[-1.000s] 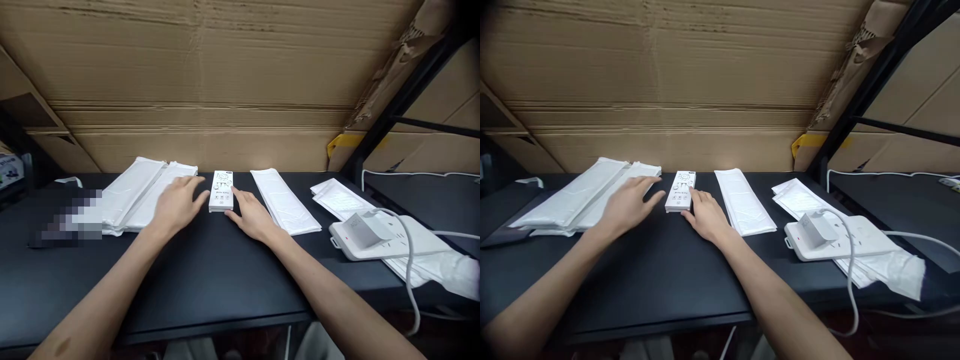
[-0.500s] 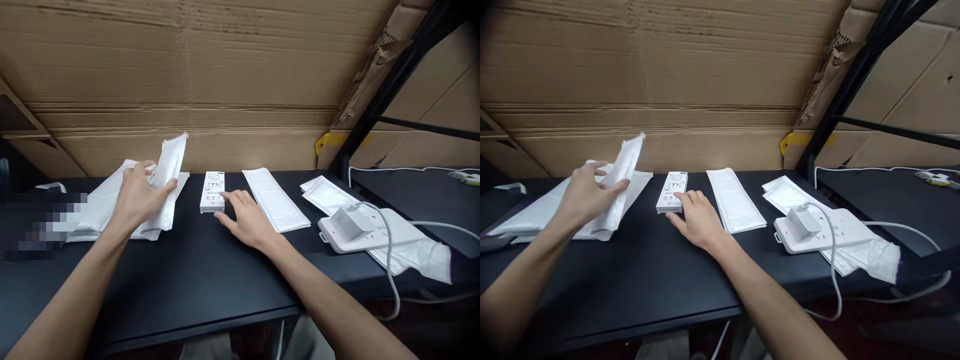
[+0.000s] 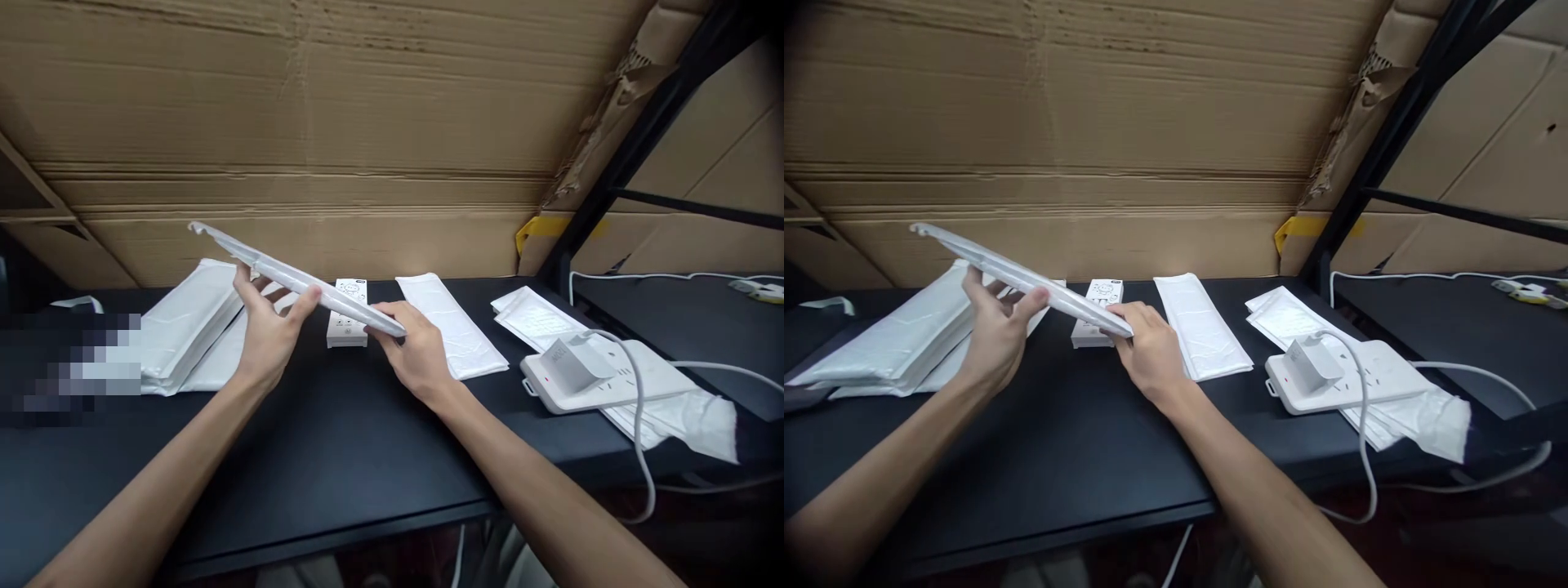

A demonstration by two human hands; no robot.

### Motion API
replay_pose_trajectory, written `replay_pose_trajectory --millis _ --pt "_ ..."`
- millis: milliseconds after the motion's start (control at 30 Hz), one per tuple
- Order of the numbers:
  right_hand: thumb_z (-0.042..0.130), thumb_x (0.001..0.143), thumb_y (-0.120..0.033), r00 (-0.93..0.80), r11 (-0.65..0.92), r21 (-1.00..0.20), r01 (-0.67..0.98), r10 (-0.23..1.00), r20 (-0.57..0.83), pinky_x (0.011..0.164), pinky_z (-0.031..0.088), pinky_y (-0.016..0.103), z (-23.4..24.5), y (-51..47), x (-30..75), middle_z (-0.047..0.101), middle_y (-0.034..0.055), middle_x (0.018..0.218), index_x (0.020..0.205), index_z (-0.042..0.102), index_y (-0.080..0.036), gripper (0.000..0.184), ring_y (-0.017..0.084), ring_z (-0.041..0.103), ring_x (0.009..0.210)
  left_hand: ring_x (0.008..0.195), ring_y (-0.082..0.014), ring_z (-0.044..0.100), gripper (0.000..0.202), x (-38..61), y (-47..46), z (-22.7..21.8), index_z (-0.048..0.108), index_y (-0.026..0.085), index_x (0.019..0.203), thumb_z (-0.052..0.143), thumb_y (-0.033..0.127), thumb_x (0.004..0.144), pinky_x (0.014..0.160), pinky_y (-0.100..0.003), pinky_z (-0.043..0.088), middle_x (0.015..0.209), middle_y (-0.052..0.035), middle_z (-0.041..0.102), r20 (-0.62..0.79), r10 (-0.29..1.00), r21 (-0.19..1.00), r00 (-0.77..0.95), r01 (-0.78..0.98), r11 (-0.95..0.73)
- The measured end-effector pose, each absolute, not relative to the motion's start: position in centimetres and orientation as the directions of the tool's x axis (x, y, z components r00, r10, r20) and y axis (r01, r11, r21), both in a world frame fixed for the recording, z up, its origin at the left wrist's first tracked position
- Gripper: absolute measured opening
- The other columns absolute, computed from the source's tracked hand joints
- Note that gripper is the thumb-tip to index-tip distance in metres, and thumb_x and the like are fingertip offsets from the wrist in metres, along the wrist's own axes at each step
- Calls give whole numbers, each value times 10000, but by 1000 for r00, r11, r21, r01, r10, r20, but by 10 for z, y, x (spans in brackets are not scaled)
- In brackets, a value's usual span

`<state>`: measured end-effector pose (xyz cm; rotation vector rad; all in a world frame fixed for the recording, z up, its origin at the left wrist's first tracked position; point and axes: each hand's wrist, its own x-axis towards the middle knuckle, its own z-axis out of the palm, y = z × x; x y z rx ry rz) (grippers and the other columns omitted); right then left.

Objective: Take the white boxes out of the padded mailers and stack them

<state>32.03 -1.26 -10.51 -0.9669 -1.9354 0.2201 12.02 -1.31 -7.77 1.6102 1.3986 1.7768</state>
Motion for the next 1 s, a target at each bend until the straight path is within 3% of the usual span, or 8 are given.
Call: replay_pose_trajectory --millis 133,233,367,500,733,1000 --pt "556 922 -323 -154 622 -563 544 734 662 939 504 356 -102 -6 330 658 37 1096 1082 639 -259 192 194 618 1026 1283 -234 480 557 106 -8 -77 372 276 1352 623 338 859 1046 -399 459 1423 -93 422 636 679 759 -368 460 -461" --pt "605 886 -316 -21 567 -613 551 743 668 934 514 346 -101 1 337 620 55 1069 991 667 -236 146 185 608 1002 1206 -210 530 414 96 -5 -76 491 210 1252 583 199 848 1036 -384 456 1302 -73 540 691 637 705 -341 511 -491" --pt "629 846 -360 197 427 -742 517 785 588 854 557 311 -100 11 348 589 84 1108 1047 620 -202 256 178 606 998 994 -202 616 231 87 -3 -77 610 189 1023 536 148 808 959 -379 478 1005 -5 658 668 673 707 -318 554 -440" --pt "640 808 -388 311 340 -800 494 790 528 868 537 325 -97 17 357 643 89 1071 1070 589 -172 344 187 633 952 842 -191 636 147 88 -6 -75 666 200 840 525 194 800 853 -357 497 841 -5 679 582 779 733 -234 565 -378" --pt "673 761 -406 370 323 -870 372 808 459 782 514 317 -99 21 362 718 40 864 877 641 -185 252 186 663 778 860 -226 650 205 101 -12 -71 735 179 854 619 328 773 841 -359 506 841 -30 725 446 893 775 -68 528 -347" --pt "608 840 -426 195 476 -801 362 802 565 791 467 286 -98 16 361 678 11 849 847 634 -194 234 163 621 798 795 -238 654 171 94 -6 -79 748 220 828 711 321 696 820 -374 512 839 -27 728 443 878 824 -182 468 -319"
